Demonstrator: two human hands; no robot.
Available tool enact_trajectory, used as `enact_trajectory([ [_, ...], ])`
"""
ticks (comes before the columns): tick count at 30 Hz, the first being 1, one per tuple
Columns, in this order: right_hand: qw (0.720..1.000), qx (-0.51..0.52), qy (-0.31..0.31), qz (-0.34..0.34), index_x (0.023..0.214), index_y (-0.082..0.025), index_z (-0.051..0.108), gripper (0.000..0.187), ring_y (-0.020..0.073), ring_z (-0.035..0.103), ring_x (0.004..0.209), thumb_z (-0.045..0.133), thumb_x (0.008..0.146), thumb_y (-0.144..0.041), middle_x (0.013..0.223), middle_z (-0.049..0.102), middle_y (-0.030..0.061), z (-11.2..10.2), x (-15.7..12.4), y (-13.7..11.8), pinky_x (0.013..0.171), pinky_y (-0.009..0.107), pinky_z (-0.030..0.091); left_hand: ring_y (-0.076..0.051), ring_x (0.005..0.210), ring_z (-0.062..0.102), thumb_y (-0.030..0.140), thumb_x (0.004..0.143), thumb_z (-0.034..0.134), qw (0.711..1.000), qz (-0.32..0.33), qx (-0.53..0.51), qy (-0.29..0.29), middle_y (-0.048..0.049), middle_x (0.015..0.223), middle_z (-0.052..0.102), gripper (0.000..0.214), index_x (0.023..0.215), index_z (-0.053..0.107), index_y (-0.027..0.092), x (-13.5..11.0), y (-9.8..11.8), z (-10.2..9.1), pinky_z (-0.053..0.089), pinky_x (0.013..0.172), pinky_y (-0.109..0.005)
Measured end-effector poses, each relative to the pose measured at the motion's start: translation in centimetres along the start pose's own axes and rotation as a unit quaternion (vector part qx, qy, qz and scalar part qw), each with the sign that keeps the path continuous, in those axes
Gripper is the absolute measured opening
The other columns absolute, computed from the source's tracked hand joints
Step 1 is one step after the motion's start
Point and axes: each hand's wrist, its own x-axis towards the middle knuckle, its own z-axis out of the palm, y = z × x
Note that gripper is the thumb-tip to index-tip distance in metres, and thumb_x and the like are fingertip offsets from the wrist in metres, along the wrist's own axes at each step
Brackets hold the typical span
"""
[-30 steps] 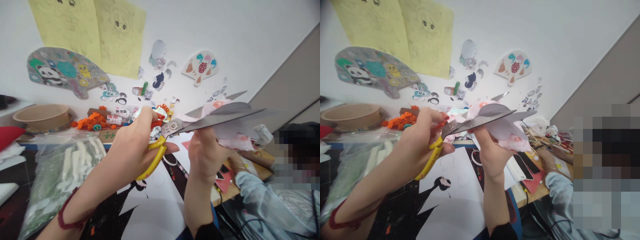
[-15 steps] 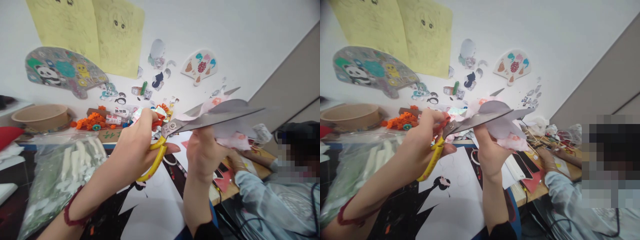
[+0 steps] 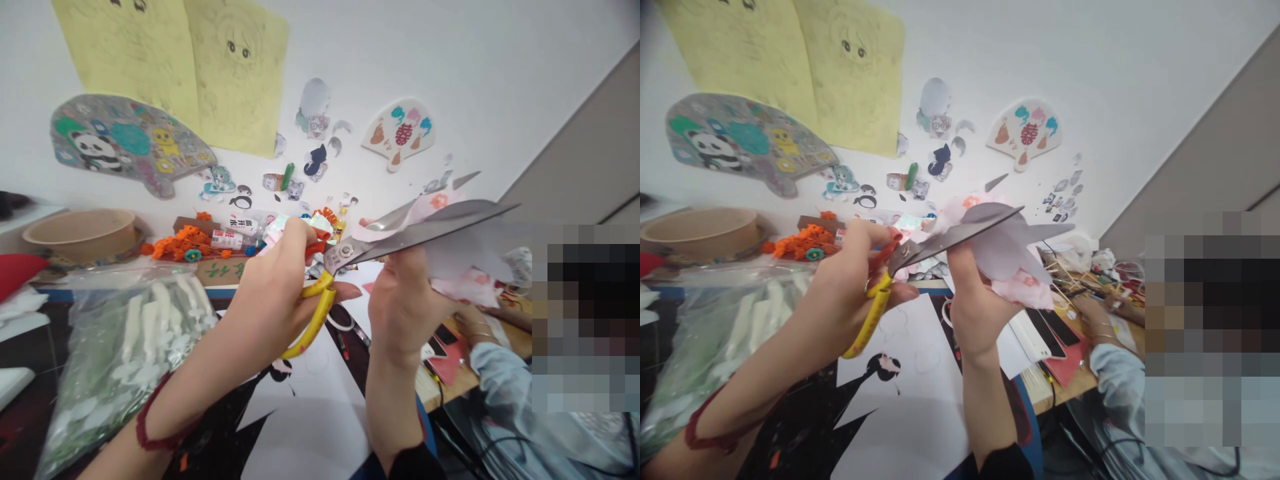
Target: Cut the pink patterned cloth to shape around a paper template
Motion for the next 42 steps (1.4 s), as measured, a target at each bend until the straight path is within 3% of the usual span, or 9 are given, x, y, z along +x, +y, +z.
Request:
enact_trajectory([
  [14,0.999,0.007,0.007,0.035,0.094,-0.032,0.076,0.017,0.0239,0.079,0.095,0.081,0.079,-0.027,0.099,0.081,-0.0027,0.2,0.0,-0.7,0.094,0.044,0.068,-0.019,0.067,0.065,0.044,0.087,0.071,1.0,0.0,0.005,0.011,0.0005,0.079,0.064,0.039,0.099,0.04,0.024,0.1,-0.1,0.2,0.043,0.058,-0.027],
  [19,0.999,-0.012,-0.028,0.031,0.1,-0.028,0.076,0.019,0.027,0.078,0.104,0.079,0.081,-0.026,0.105,0.081,0.0016,-0.4,0.1,-0.6,0.101,0.05,0.065,-0.021,0.071,0.069,0.046,0.088,0.07,0.999,0.009,0.031,0.02,-0.0008,0.084,0.067,0.037,0.099,0.042,0.024,-0.2,-0.4,0.2,0.044,0.059,-0.027],
  [25,0.998,-0.009,-0.039,0.041,0.101,-0.034,0.077,0.021,0.0253,0.079,0.101,0.078,0.081,-0.026,0.103,0.08,-0.0025,-1.0,0.1,-0.5,0.099,0.048,0.066,-0.021,0.076,0.071,0.043,0.089,0.069,0.998,0.031,0.051,0.021,-0.0021,0.09,0.068,0.035,0.101,0.042,0.024,-0.4,-0.9,0.1,0.045,0.059,-0.026],
  [38,0.996,-0.025,-0.083,0.024,0.094,-0.028,0.075,0.016,0.0257,0.078,0.094,0.081,0.079,-0.028,0.093,0.078,-0.002,-1.7,0.9,-1.2,0.097,0.049,0.065,-0.025,0.077,0.073,0.039,0.089,0.07,0.999,0.039,0.034,0.003,-0.0034,0.095,0.069,0.035,0.101,0.041,0.027,-0.8,-1.1,-0.5,0.044,0.058,-0.031],
  [42,0.994,-0.029,-0.107,0.009,0.089,-0.028,0.074,0.01,0.0241,0.078,0.089,0.079,0.082,-0.025,0.089,0.077,-0.0025,-2.0,1.2,-1.3,0.094,0.046,0.065,-0.026,0.071,0.071,0.052,0.09,0.068,0.999,0.021,0.027,0.002,-0.0028,0.085,0.067,0.037,0.094,0.041,0.026,-0.6,-1.0,-0.6,0.043,0.057,-0.033],
])
